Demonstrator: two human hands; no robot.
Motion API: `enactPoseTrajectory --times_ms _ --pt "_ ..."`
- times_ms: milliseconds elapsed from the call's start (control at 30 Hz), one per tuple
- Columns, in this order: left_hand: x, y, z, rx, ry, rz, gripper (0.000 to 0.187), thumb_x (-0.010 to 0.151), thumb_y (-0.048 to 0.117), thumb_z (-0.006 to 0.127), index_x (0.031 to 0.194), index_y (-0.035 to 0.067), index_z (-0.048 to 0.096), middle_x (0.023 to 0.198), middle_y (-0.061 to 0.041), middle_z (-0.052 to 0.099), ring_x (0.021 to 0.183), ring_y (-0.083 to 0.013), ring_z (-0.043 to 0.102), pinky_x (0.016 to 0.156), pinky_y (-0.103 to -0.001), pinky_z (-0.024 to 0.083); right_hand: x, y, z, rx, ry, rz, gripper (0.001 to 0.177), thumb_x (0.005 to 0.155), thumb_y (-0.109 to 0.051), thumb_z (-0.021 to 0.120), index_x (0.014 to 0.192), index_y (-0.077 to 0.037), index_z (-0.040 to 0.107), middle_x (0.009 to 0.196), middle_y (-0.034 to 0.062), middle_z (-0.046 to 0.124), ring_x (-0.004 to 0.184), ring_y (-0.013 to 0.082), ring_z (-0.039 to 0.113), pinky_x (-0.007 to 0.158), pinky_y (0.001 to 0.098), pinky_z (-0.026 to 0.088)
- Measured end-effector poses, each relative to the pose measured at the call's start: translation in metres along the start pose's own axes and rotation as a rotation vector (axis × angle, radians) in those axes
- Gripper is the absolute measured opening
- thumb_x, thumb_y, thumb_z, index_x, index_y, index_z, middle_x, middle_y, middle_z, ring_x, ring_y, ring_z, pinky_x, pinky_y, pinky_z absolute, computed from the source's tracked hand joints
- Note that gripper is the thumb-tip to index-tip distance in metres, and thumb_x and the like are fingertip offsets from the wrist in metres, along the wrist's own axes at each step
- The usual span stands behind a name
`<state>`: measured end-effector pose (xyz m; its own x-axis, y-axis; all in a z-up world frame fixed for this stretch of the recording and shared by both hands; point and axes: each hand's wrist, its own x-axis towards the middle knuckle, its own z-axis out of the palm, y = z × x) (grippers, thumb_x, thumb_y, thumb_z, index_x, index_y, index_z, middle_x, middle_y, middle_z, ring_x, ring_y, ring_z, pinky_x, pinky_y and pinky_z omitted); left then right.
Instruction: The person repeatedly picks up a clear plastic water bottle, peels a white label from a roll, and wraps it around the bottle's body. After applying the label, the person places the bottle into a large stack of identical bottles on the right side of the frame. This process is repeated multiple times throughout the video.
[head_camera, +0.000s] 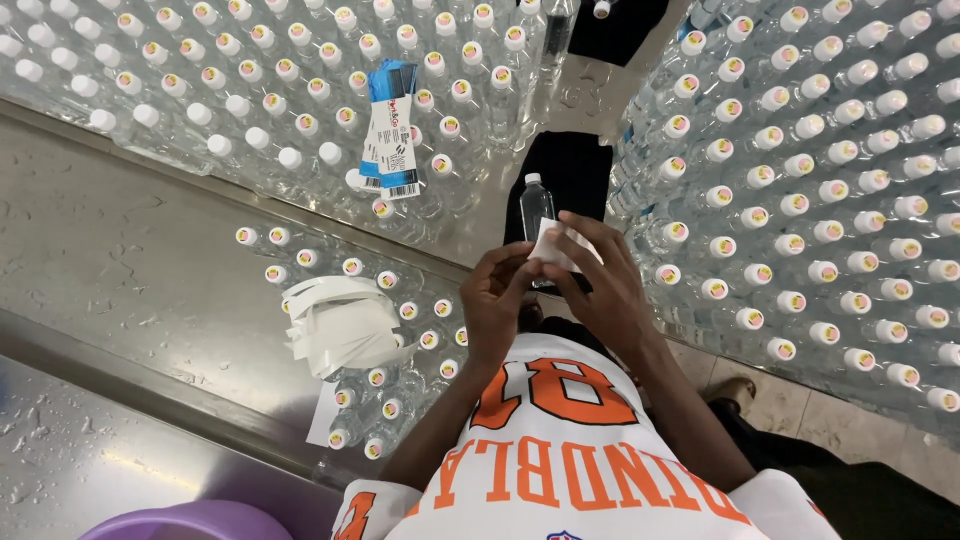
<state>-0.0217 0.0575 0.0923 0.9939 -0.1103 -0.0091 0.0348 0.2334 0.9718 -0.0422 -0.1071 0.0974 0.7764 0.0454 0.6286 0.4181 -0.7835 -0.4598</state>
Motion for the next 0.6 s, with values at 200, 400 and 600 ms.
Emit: enactPoseTrajectory --times_ms 200,400,600 --pt "0.000 0.001 0.002 -0.004 -0.018 -0.009 0.017 0.101 0.011 0.082 0.115 0.001 0.080 0.094 -0.013 0.083 0.087 -0.0159 0.080 0.084 -0.035 0.066 -0.007 -0.004 -0.003 0.186 -0.071 0.203 0.032 0.102 -0.018 0.082 0.133 -0.013 0.079 0.124 0.0089 0.076 0.111 0.0314 0.074 0.092 0.0447 0.062" --pt "0.004 -0.011 0.003 -0.006 -0.009 -0.026 0.014 0.098 0.009 0.085 0.110 0.001 0.083 0.094 -0.014 0.084 0.087 -0.0127 0.078 0.083 -0.033 0.066 -0.011 -0.007 -0.007 0.363 -0.094 0.479 0.025 0.100 -0.021 0.084 0.123 -0.011 0.084 0.105 0.0118 0.082 0.101 0.0301 0.081 0.087 0.0423 0.064" --pt "0.001 -0.014 0.008 -0.045 0.024 -0.027 0.015 0.097 0.004 0.085 0.110 -0.002 0.082 0.095 -0.018 0.084 0.087 -0.0137 0.077 0.081 -0.033 0.067 -0.013 -0.009 -0.011 0.451 -0.102 0.598 0.024 0.100 -0.017 0.085 0.122 -0.007 0.084 0.106 0.0150 0.084 0.102 0.0282 0.081 0.088 0.0428 0.064"
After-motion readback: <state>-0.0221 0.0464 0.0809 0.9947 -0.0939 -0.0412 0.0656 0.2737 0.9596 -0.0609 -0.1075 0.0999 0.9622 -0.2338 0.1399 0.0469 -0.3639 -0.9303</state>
